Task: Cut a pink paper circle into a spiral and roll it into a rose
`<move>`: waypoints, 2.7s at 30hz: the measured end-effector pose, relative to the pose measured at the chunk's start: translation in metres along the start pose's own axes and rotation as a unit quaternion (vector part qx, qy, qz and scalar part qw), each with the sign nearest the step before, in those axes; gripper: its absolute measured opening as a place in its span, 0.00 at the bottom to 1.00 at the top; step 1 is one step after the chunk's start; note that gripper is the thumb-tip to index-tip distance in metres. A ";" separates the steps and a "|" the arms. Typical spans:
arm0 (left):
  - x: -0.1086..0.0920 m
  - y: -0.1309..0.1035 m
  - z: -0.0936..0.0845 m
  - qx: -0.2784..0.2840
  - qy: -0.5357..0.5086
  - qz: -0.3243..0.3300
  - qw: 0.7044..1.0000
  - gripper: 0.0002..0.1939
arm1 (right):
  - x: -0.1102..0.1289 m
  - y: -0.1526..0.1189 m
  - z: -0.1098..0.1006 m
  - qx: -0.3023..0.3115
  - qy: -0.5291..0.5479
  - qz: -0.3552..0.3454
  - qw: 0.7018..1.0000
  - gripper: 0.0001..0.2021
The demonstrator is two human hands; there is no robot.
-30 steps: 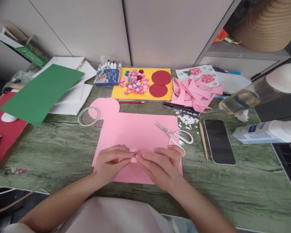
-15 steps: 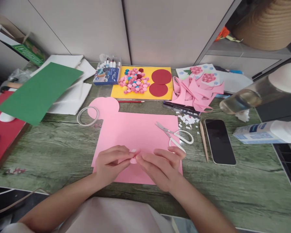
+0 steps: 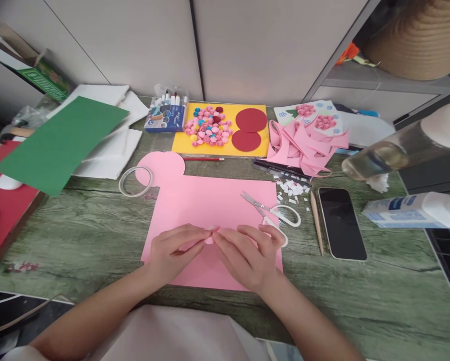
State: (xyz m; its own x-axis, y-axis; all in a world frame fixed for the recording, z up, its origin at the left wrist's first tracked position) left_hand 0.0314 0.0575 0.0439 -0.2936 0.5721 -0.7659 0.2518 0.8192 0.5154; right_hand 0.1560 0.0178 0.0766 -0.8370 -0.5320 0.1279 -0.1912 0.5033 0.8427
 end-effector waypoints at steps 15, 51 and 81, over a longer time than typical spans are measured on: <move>0.020 0.000 0.007 0.030 -0.085 -0.132 0.987 0.09 | -0.007 0.000 0.000 0.004 0.027 0.027 0.999 0.10; 0.008 0.001 0.005 0.023 -0.081 -0.093 0.992 0.09 | 0.002 0.003 -0.002 0.033 0.008 -0.028 0.999 0.10; 0.018 -0.001 0.008 0.038 -0.081 -0.146 0.985 0.10 | -0.001 -0.004 -0.002 0.012 -0.018 -0.020 1.000 0.09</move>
State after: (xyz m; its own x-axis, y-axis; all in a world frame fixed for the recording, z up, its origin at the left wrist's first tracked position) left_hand 0.0333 0.0663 0.0265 -0.2144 0.2930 -0.9318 0.2490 0.9388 0.2379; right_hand 0.1588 0.0150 0.0746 -0.8459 -0.5280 0.0749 -0.2370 0.4981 0.8341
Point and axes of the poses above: each hand's wrist, its own y-axis towards the middle knuckle, its own z-axis out of the palm, x = y × z, the point moved 9 cm from there along y, towards the middle knuckle, and after that the axes turned 5 degrees about -x, right-handed, at the moved point
